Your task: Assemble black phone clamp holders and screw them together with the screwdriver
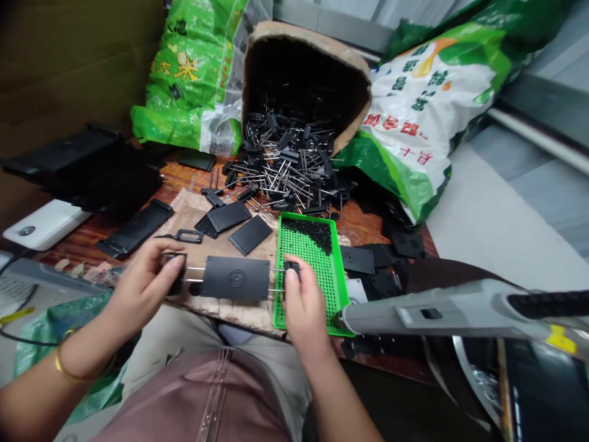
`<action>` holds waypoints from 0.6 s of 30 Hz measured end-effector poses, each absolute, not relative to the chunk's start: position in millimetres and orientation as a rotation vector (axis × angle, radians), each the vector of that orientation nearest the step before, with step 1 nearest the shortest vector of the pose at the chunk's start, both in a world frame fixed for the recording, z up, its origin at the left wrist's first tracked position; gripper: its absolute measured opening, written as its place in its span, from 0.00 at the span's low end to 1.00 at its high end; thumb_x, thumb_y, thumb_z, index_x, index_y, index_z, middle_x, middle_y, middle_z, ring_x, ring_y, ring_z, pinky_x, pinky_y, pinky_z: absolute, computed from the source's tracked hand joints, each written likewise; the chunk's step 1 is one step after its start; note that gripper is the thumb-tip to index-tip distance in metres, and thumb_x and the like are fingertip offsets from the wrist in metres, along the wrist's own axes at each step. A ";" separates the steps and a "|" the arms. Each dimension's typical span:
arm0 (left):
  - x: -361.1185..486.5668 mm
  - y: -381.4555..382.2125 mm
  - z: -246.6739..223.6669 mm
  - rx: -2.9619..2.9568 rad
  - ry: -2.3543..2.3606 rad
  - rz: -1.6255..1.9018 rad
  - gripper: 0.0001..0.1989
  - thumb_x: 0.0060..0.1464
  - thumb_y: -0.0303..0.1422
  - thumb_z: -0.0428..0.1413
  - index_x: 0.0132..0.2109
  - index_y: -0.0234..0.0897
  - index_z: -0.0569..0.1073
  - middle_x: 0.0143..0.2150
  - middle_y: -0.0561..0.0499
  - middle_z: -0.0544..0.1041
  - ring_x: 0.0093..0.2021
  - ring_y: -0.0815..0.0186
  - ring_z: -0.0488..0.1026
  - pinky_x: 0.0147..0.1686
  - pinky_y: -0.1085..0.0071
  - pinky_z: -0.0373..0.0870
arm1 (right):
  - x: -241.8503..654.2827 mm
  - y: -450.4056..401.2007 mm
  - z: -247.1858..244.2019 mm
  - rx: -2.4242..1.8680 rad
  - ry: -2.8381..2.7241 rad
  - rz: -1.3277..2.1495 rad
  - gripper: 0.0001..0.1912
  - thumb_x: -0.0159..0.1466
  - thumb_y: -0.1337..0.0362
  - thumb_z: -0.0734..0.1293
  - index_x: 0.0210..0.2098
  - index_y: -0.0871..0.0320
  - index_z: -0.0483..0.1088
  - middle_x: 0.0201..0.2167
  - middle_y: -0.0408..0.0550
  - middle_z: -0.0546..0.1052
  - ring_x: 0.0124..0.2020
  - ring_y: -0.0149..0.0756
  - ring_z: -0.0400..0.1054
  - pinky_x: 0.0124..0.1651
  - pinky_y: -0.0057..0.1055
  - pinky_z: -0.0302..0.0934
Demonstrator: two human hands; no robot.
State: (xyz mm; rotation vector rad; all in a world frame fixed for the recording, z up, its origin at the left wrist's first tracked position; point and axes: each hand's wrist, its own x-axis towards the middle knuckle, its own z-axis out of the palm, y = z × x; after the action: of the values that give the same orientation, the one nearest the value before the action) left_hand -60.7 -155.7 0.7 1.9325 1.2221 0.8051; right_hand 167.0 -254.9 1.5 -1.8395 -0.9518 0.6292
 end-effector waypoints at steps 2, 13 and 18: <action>-54.7 -159.4 2.9 1.959 1.163 0.692 0.20 0.61 0.41 0.46 0.58 0.40 0.61 0.30 0.54 0.67 0.30 0.65 0.67 0.32 0.70 0.62 | 160.0 -253.2 -2.6 -1.841 -1.042 0.598 0.21 0.66 0.52 0.55 0.51 0.54 0.67 0.30 0.46 0.71 0.23 0.32 0.62 0.24 0.30 0.60; -45.1 -160.7 -7.2 1.822 1.215 0.773 0.16 0.61 0.42 0.45 0.47 0.39 0.69 0.42 0.49 0.74 0.43 0.60 0.71 0.41 0.67 0.65 | 158.9 -249.9 -2.5 -1.756 -1.036 0.664 0.21 0.66 0.52 0.55 0.53 0.54 0.66 0.30 0.45 0.70 0.23 0.30 0.63 0.22 0.27 0.61; -70.7 -159.4 2.4 1.815 1.260 0.769 0.17 0.59 0.42 0.49 0.52 0.41 0.67 0.37 0.52 0.73 0.36 0.63 0.71 0.35 0.71 0.66 | 169.2 -260.6 4.1 -1.805 -0.979 0.610 0.20 0.66 0.53 0.56 0.50 0.56 0.68 0.21 0.41 0.66 0.16 0.28 0.56 0.17 0.26 0.53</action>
State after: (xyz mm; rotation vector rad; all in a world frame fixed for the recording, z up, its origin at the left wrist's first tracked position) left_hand -70.7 -159.4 2.4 1.8154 1.2603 0.7687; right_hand 169.2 -260.6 4.1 -1.8053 -0.9790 0.6103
